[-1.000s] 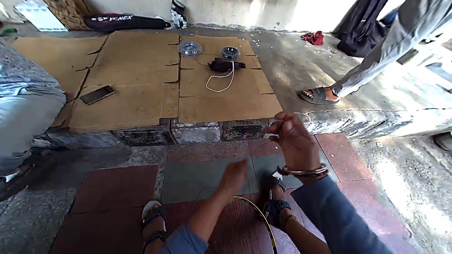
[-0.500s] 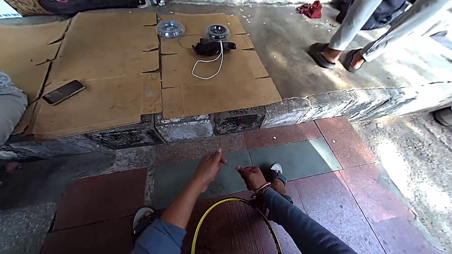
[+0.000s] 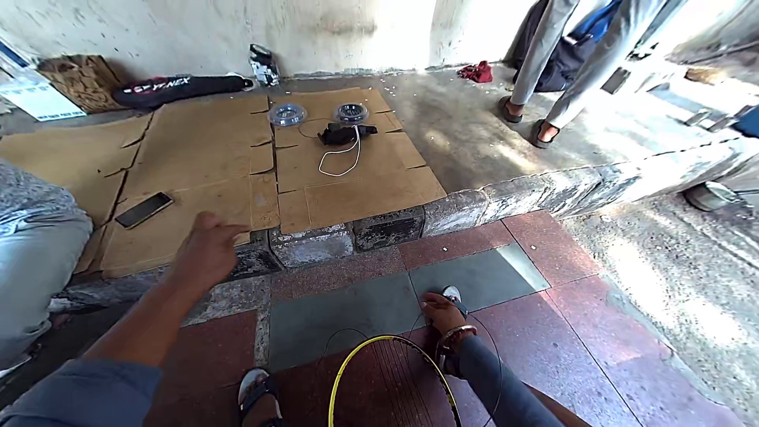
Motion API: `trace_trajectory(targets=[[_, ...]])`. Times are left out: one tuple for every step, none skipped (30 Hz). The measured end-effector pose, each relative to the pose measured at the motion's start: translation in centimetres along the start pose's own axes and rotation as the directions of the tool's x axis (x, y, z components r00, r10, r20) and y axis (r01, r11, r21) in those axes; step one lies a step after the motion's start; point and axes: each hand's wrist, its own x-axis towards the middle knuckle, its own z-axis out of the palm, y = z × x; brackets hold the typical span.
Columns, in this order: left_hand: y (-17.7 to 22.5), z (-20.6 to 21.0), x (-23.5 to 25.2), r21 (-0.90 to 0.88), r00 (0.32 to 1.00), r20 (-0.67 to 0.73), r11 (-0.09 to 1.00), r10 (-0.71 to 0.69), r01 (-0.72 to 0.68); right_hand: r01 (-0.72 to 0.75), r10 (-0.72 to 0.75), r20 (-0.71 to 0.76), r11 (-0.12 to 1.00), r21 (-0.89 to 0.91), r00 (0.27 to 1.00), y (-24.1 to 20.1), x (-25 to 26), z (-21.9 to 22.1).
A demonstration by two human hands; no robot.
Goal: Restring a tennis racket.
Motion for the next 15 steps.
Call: trace_trajectory(targets=[[3.4, -0.1, 0.2, -0.032, 0.990, -0.052, 0.991, 0.132, -0.133, -0.027, 0.030, -0.056, 0.998, 0.061, 0.998, 0.8, -1.2, -0.2], [7.0, 0.1, 0.3, -0.059, 0.961, -0.081, 0.961, 0.263, -0.269, -0.040, 0.049, -0.094, 0.994, 0.098, 0.994, 1.7, -2.5, 0.0], [10.8, 0.6, 0.1, -0.088, 0.919, -0.087, 0.916, 0.385, -0.392, -0.033, 0.049, -0.119, 0.991, 0.132, 0.992, 2.7, -3.8, 0.4], [14.6, 1.4, -0.2, -0.111, 0.866, -0.078, 0.858, 0.495, -0.501, -0.016, 0.042, -0.144, 0.984, 0.177, 0.989, 3.7, -5.1, 1.1], [18.0, 3.0, -0.6, -0.125, 0.798, -0.062, 0.789, 0.599, -0.602, 0.015, 0.028, -0.191, 0.976, 0.217, 0.981, 4.8, -6.4, 1.8], [20.7, 5.1, -1.2, -0.136, 0.727, -0.014, 0.719, 0.687, -0.682, 0.051, 0.012, -0.248, 0.967, 0.249, 0.969, 5.8, -7.6, 2.5], [22.9, 7.6, -1.9, -0.146, 0.662, 0.082, 0.666, 0.745, -0.731, 0.089, -0.007, -0.296, 0.960, 0.266, 0.955, 6.9, -8.7, 3.2], [24.5, 10.2, -2.7, -0.153, 0.609, 0.219, 0.644, 0.762, -0.750, 0.126, -0.034, -0.328, 0.956, 0.266, 0.944, 7.8, -9.7, 3.7], [25.3, 13.0, -3.5, -0.150, 0.568, 0.350, 0.643, 0.745, -0.751, 0.160, -0.065, -0.348, 0.955, 0.251, 0.935, 8.7, -10.4, 4.0], [25.5, 15.8, -4.1, -0.160, 0.526, 0.462, 0.651, 0.714, -0.742, 0.186, -0.092, -0.367, 0.955, 0.232, 0.926, 9.5, -10.8, 4.2], [25.4, 18.3, -4.7, -0.175, 0.496, 0.543, 0.669, 0.677, -0.722, 0.196, -0.099, -0.377, 0.954, 0.227, 0.921, 10.1, -11.1, 4.3], [25.0, 20.3, -5.1, -0.189, 0.476, 0.591, 0.685, 0.651, -0.704, 0.188, -0.086, -0.386, 0.954, 0.235, 0.919, 10.5, -11.0, 4.2], [24.6, 22.0, -5.4, -0.209, 0.467, 0.621, 0.707, 0.630, -0.676, 0.179, -0.070, -0.393, 0.952, 0.247, 0.917, 10.7, -10.9, 4.2], [24.2, 23.3, -5.7, -0.228, 0.463, 0.645, 0.731, 0.608, -0.643, 0.172, -0.056, -0.398, 0.950, 0.260, 0.915, 10.8, -10.8, 4.2], [24.0, 24.2, -5.9, -0.240, 0.461, 0.664, 0.751, 0.589, -0.615, 0.167, -0.048, -0.402, 0.949, 0.266, 0.914, 10.9, -10.7, 4.2]])
